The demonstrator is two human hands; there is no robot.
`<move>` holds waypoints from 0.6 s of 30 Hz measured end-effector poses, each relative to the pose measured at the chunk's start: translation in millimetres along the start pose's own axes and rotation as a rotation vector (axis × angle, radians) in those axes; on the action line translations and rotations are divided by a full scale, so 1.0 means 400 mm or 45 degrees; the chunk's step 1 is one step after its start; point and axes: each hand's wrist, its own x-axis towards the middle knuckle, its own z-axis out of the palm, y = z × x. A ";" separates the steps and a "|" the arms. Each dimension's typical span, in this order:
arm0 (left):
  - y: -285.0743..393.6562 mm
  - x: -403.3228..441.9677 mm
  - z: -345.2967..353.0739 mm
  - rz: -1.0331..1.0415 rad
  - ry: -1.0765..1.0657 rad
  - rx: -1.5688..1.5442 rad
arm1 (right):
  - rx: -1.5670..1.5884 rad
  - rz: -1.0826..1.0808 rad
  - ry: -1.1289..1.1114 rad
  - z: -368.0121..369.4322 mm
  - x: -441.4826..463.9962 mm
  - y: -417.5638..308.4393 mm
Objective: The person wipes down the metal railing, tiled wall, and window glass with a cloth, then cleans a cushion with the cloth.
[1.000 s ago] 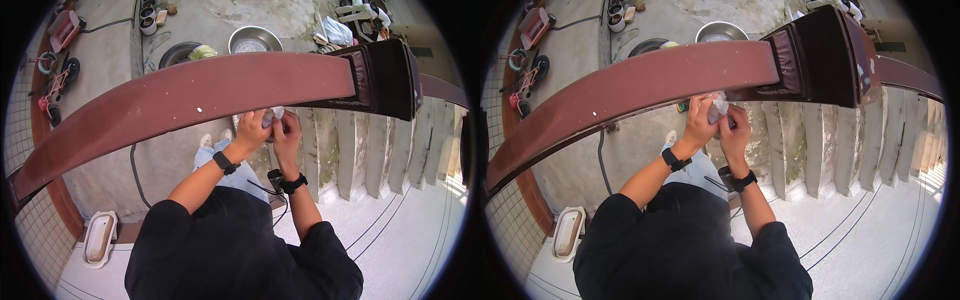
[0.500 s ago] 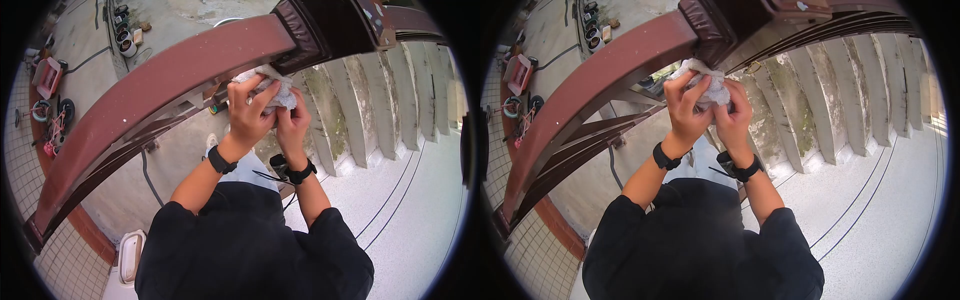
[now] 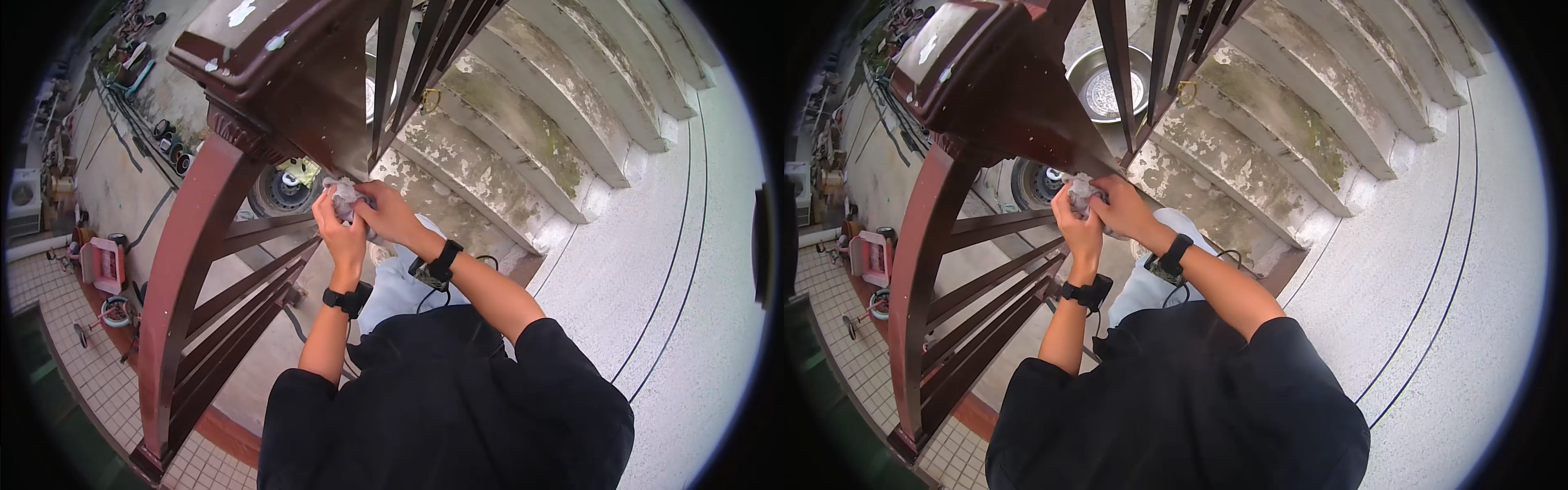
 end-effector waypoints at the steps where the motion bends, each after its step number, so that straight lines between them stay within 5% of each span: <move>1: 0.014 -0.008 -0.007 -0.013 -0.035 -0.029 | -0.004 -0.005 -0.054 -0.022 -0.006 -0.009; 4: 0.116 -0.033 -0.023 -0.063 -0.189 -0.178 | 0.100 0.038 -0.208 -0.123 -0.023 -0.054; 8: 0.207 -0.017 -0.017 0.283 -0.388 -0.180 | 0.172 -0.063 -0.215 -0.281 -0.045 -0.112; 18: 0.457 0.151 0.083 0.866 -0.220 0.188 | 0.167 -0.647 -0.032 -0.570 0.089 -0.238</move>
